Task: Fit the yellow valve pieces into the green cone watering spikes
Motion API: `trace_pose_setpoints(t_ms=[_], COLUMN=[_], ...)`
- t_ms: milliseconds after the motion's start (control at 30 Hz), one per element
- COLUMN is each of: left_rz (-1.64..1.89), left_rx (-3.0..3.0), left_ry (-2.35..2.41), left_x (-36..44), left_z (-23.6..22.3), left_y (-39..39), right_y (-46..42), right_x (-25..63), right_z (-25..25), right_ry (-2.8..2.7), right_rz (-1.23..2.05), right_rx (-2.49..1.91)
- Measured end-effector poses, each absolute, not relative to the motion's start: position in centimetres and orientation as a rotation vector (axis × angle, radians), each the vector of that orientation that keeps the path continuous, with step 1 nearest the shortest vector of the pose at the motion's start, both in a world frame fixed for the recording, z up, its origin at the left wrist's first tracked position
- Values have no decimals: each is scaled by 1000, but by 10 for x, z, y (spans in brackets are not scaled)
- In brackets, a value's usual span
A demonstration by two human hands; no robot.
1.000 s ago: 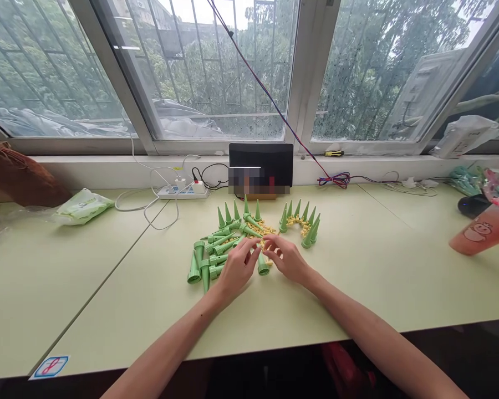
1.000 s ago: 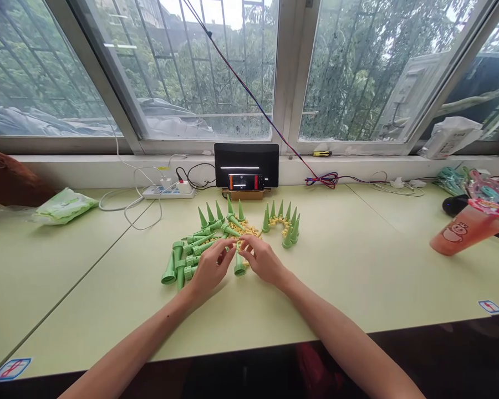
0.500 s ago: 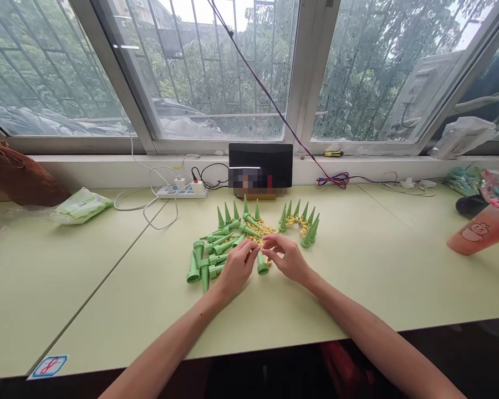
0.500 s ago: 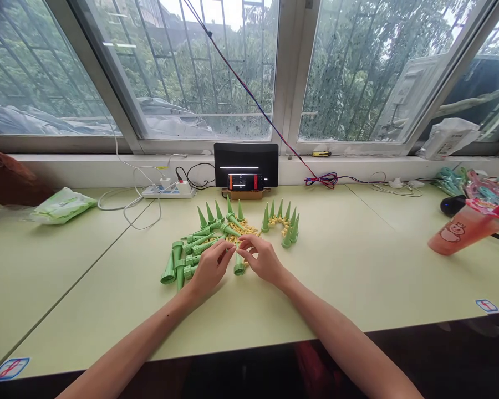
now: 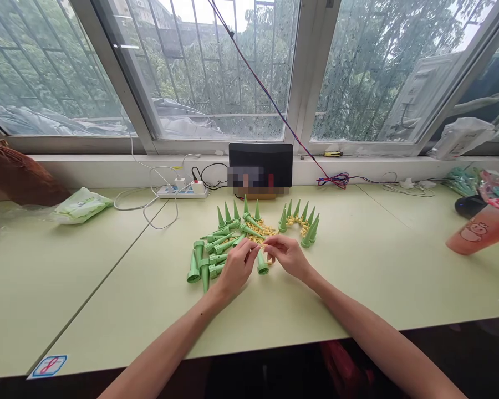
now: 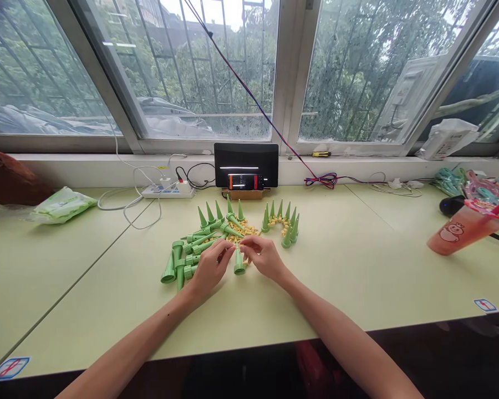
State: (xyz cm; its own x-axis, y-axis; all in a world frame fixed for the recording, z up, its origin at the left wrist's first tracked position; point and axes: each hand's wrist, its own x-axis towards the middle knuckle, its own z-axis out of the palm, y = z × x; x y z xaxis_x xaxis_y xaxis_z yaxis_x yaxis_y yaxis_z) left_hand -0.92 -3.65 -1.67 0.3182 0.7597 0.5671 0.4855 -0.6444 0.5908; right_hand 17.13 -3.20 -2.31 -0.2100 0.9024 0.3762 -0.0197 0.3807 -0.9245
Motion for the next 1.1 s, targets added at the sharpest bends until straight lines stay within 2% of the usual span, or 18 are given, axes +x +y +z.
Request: trace_pose_setpoints(t_ms=[500,867,1100], left_rz=[1180,807,771], left_rx=[2291,2440,2467], left_ry=[1116,1131,1135], left_x=[-9,-5,-5], left_z=[-20,-15,-13], left_y=[-38,-44,-45], right_y=[-25,-24,-26], right_x=[183,182,182], right_z=[-14,-18,-18], right_ry=[-1343,-1375,-1403], right_rz=[936,917,916], right_rx=[-951,-969,-982])
